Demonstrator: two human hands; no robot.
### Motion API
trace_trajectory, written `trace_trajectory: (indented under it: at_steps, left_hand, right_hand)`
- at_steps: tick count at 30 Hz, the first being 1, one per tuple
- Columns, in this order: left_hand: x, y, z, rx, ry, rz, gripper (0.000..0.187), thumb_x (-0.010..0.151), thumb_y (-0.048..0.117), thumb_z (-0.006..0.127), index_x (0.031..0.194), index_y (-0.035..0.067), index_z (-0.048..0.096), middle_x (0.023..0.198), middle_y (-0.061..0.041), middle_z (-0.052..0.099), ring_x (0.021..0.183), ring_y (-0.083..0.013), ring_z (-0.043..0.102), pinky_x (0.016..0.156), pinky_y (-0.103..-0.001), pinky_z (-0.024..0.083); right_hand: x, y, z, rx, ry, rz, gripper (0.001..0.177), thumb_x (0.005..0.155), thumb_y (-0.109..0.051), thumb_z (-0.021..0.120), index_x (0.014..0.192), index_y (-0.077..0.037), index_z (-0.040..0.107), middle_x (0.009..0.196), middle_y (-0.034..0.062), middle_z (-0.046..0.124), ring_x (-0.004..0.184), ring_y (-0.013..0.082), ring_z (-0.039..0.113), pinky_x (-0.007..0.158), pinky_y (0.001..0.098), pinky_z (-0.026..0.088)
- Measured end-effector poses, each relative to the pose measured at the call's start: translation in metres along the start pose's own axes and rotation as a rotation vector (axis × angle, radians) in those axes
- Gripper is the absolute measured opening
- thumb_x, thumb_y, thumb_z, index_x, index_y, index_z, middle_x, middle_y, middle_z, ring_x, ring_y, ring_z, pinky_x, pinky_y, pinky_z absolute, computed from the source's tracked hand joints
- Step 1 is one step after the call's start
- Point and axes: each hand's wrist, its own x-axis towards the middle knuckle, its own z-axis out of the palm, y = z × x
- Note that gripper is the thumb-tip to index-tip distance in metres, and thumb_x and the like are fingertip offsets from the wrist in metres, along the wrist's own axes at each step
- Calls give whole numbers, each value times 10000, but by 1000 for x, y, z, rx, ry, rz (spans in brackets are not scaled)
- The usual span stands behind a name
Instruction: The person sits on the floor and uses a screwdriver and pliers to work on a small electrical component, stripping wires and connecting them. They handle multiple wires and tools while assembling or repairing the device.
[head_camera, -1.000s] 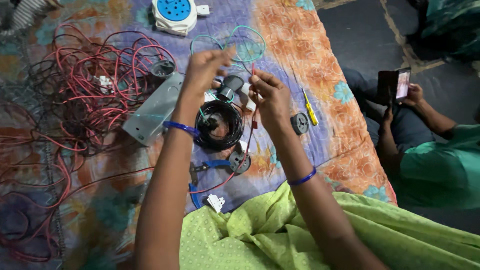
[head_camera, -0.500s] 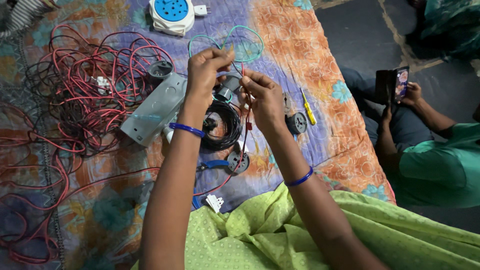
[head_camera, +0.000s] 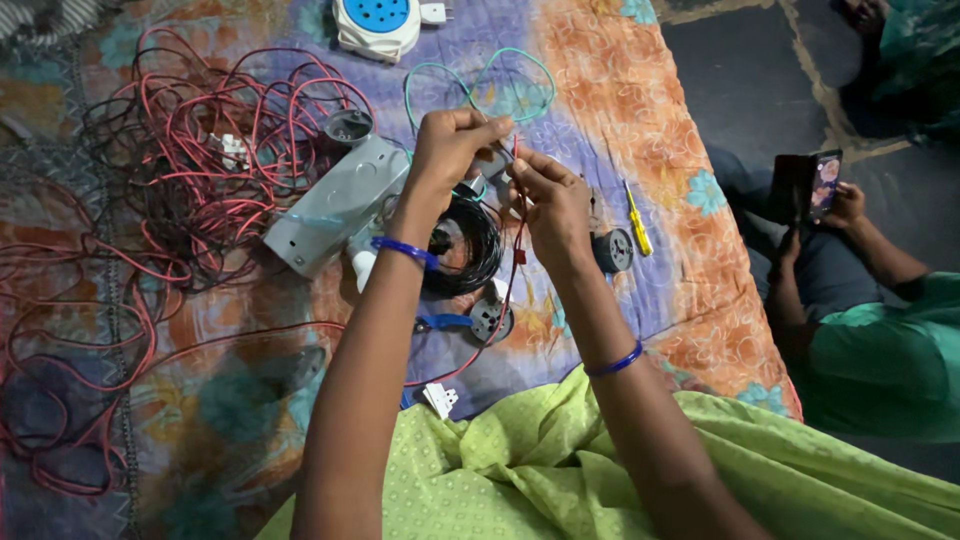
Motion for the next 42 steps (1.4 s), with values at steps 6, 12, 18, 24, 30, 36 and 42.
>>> trace_trajectory:
  at_steps: [6, 12, 18, 24, 30, 36, 42]
  left_hand:
    - [17, -13, -33, -112, 214, 35, 242, 855, 284, 830, 816, 61, 743, 731, -5, 732, 603, -59, 642, 487, -209, 453]
    - [47, -81, -38, 490, 341, 242, 181, 805, 241, 848, 800, 74, 780, 748, -71, 758, 663, -187, 722, 615, -336, 552]
    - [33, -124, 8, 953, 327, 361, 440, 721, 112, 817, 1112, -4, 651, 1086, -228, 679, 1038, -407, 643, 870, -464, 528]
    - [36, -143, 26, 1293, 545, 263, 472, 772, 119, 775, 1196, 46, 581, 1114, -198, 677, 1171, -457, 587, 899, -588, 484]
    - [56, -132, 5, 1010, 464, 153, 405, 761, 241, 763, 1077, 29, 623, 976, -211, 716, 976, -441, 656, 857, -539, 522]
    - [86, -115, -28, -25, 399, 66, 263, 884, 337, 609, 866, 81, 664, 659, -109, 640, 538, -252, 595, 498, -406, 481]
    - [77, -103, -53, -614, 96, -98, 334, 957, 393, 581, 762, 122, 607, 582, -23, 544, 418, -163, 489, 395, -329, 396]
  right_hand:
    - [8, 4, -23, -46, 91, -19, 285, 953, -47, 685, 1218, 58, 676, 911, 53, 696, 751, 117, 635, 691, 243, 534]
    - [36, 24, -79, 80, 74, 44, 307, 964, -61, 648, 1239, 75, 658, 895, 55, 678, 714, 121, 614, 679, 240, 522]
    - [34, 49, -94, 49, 162, 136, 306, 952, -109, 673, 1233, 10, 650, 925, 30, 677, 756, 103, 617, 700, 234, 506]
    - [26, 50, -91, 35, 205, 192, 316, 941, -105, 672, 1241, -8, 653, 939, 21, 675, 768, 97, 611, 729, 240, 513]
    - [31, 48, -101, 108, 169, 179, 315, 961, -68, 648, 1252, 51, 648, 931, 45, 683, 751, 111, 610, 732, 245, 532]
    - [32, 46, -95, 129, 153, 157, 310, 956, -77, 664, 1241, 41, 638, 950, 69, 697, 768, 128, 633, 728, 252, 538]
    - [12, 22, -50, 47, 94, 86, 312, 935, -77, 718, 1222, 33, 664, 947, 57, 707, 788, 126, 651, 726, 250, 537]
